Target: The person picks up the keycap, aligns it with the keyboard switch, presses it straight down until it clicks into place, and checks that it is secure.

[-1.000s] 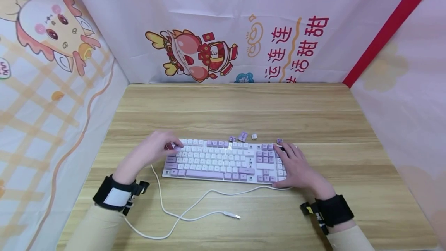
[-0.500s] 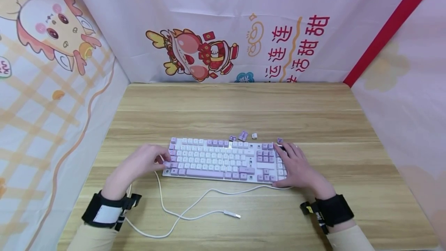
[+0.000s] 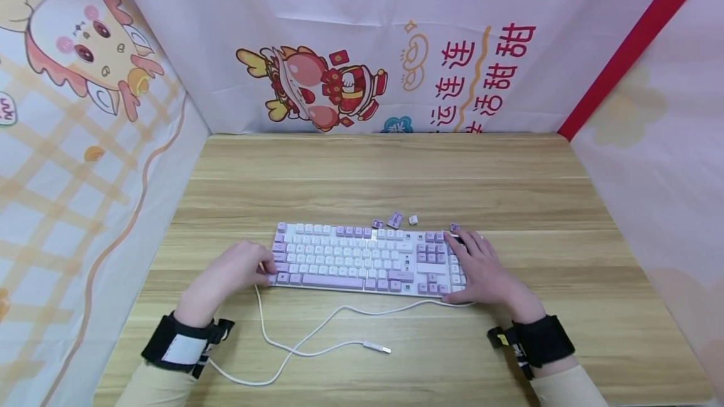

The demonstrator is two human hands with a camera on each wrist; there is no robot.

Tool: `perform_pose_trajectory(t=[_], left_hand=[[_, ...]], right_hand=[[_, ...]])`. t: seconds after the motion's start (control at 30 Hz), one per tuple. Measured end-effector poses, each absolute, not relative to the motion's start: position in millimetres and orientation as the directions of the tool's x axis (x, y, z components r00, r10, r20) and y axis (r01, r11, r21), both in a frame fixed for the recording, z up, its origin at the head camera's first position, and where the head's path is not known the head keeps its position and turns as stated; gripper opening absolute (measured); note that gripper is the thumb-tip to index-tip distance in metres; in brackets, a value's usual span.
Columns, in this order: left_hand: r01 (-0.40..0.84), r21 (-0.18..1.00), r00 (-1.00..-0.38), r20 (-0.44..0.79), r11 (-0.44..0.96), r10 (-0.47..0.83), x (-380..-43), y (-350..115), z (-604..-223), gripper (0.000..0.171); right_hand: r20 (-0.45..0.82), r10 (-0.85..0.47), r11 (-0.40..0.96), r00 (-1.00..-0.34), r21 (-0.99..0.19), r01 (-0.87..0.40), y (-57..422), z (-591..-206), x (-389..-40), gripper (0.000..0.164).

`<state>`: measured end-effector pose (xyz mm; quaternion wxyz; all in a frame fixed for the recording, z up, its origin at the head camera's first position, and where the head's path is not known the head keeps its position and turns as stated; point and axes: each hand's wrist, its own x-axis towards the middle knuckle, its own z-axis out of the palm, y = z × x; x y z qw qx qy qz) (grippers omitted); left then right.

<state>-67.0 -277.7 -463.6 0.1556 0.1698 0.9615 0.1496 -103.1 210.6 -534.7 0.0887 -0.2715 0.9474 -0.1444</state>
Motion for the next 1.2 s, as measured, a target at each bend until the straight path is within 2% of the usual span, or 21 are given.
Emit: perform_pose_trajectory(t=[0.33, 0.6, 1.0, 1.2], left_hand=[[0.305, 0.312, -0.896, -0.228, 0.900, 0.382, -66, -274, -461, 0.015], [0.262, 0.297, -0.906, -0.253, 0.918, 0.340, -69, -270, -464, 0.017], [0.256, 0.240, -0.912, -0.260, 0.936, 0.316, -70, -263, -462, 0.017], [0.275, 0.254, -0.909, -0.245, 0.927, 0.337, -69, -264, -459, 0.015]], right_hand=[[-0.083, -0.538, 0.812, -0.839, -0.319, -0.489, 211, -533, -102, 0.130], [-0.022, -0.550, 0.797, -0.835, -0.311, -0.517, 213, -534, -102, 0.128], [-0.082, -0.536, 0.814, -0.841, -0.317, -0.487, 212, -533, -102, 0.129], [-0.068, -0.542, 0.810, -0.837, -0.309, -0.499, 210, -532, -101, 0.127]])
